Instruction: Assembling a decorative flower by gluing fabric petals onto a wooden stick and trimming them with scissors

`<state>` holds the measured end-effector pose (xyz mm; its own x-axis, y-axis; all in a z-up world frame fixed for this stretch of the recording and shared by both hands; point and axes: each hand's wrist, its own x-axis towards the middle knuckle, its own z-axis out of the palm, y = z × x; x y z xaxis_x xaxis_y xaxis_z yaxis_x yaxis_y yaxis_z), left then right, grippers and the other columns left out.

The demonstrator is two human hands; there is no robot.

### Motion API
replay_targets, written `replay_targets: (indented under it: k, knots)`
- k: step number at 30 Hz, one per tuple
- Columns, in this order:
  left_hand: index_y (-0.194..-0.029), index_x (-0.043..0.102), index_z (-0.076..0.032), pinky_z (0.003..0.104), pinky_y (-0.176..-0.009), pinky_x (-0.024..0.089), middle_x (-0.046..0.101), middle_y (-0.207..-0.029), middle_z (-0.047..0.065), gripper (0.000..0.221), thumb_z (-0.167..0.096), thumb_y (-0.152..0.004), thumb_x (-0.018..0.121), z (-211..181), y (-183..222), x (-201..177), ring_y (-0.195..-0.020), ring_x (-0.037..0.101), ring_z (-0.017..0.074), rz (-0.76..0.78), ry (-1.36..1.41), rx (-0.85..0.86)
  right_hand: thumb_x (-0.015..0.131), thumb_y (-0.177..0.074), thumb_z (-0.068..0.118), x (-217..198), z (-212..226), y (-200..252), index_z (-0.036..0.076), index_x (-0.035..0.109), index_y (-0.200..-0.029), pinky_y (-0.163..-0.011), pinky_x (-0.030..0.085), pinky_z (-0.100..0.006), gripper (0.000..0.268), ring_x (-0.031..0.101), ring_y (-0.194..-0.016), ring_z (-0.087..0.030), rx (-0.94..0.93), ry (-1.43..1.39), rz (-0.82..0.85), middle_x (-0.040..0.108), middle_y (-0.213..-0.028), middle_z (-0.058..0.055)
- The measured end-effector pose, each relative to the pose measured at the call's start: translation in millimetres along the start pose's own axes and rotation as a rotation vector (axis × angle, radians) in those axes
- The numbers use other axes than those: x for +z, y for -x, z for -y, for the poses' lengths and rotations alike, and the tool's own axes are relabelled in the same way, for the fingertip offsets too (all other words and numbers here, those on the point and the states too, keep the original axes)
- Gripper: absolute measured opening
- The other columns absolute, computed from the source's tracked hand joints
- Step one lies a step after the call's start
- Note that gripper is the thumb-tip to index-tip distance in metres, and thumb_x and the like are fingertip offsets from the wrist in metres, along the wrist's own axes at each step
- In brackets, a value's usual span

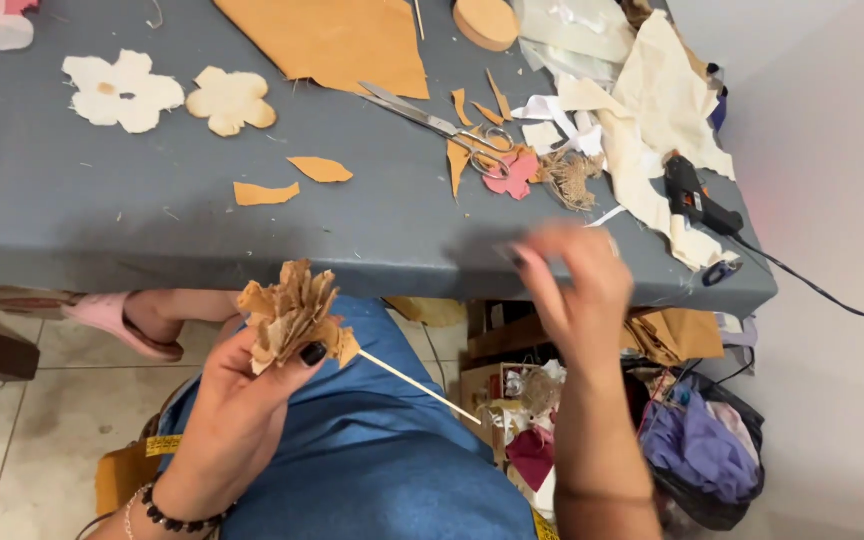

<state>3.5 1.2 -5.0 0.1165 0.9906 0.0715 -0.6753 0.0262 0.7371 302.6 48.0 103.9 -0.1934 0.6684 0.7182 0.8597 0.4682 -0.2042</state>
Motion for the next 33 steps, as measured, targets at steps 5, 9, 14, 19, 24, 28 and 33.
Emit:
replay_targets:
  k: [5, 9, 14, 19, 24, 28, 33]
  knots:
    - [-0.098, 0.071, -0.002, 0.045, -0.108, 0.052, 0.071, -0.131, 0.023, 0.021, 0.010, -0.080, 0.071, 2, 2, 1, -0.132, 0.065, 0.0356, -0.055, 0.106, 0.050, 0.059, -0.099, 0.006, 65, -18, -109, 0.010, 0.058, -0.139, -0.094, 0.050, -0.048, 0.041, 0.062, -0.125, -0.037, -0.201, -0.003, 0.506, 0.068, -0.131, -0.020]
    - [-0.101, 0.077, 0.004, 0.034, -0.090, 0.059, 0.082, -0.103, 0.014, 0.026, 0.008, -0.076, 0.076, 6, -3, -22, -0.094, 0.076, 0.0211, -0.188, -0.073, 0.138, 0.065, -0.081, 0.015, 119, -38, -141, 0.013, 0.055, -0.135, -0.088, 0.049, -0.051, 0.056, 0.062, -0.110, -0.042, -0.296, 0.058, 0.669, 0.065, -0.128, -0.018]
    - [-0.105, 0.077, -0.002, 0.030, -0.097, 0.056, 0.079, -0.103, 0.007, 0.025, -0.005, -0.081, 0.079, -18, -7, -9, -0.097, 0.074, 0.0161, -0.049, 0.040, 0.052, 0.074, -0.072, 0.031, 149, -64, -168, 0.026, 0.064, -0.117, -0.086, 0.055, -0.043, 0.046, 0.074, -0.105, -0.031, 0.104, 0.431, 0.995, 0.078, -0.115, -0.007]
    - [-0.104, 0.077, -0.003, 0.023, -0.084, 0.055, 0.076, -0.096, 0.003, 0.017, -0.004, -0.087, 0.074, -31, -4, -13, -0.088, 0.068, 0.0095, -0.102, 0.033, 0.035, 0.070, -0.075, 0.030, 150, -64, -178, 0.033, 0.071, -0.110, -0.082, 0.058, -0.031, 0.034, 0.076, -0.090, -0.017, 0.066, 0.501, 1.021, 0.073, -0.105, 0.007]
    - [-0.109, 0.077, -0.003, 0.024, -0.085, 0.056, 0.076, -0.101, 0.003, 0.024, -0.011, -0.087, 0.079, -30, -5, -8, -0.093, 0.067, 0.0101, -0.122, 0.033, -0.025, 0.057, -0.082, 0.012, 141, -84, -168, 0.034, 0.061, -0.128, -0.089, 0.059, -0.034, 0.051, 0.076, -0.105, -0.019, 0.049, 0.402, 1.079, 0.059, -0.138, 0.006]
    - [-0.096, 0.075, -0.005, 0.026, -0.081, 0.057, 0.077, -0.092, 0.005, 0.017, -0.003, -0.080, 0.081, 0, -16, -21, -0.084, 0.071, 0.0119, -0.136, 0.042, 0.082, 0.057, -0.091, 0.026, 151, -128, -165, 0.028, 0.054, -0.133, -0.095, 0.056, -0.044, 0.042, 0.066, -0.117, -0.031, -0.188, 0.404, 0.833, 0.061, -0.131, -0.006]
    - [-0.089, 0.075, -0.003, 0.029, -0.075, 0.059, 0.079, -0.088, 0.008, 0.012, 0.003, -0.080, 0.080, -4, -7, -7, -0.080, 0.073, 0.0161, -0.183, 0.041, 0.063, 0.046, -0.105, 0.007, 71, -81, -164, -0.001, 0.056, -0.100, -0.074, 0.041, -0.056, 0.014, 0.057, -0.080, -0.047, -0.168, 0.055, 0.520, 0.061, -0.089, -0.025]
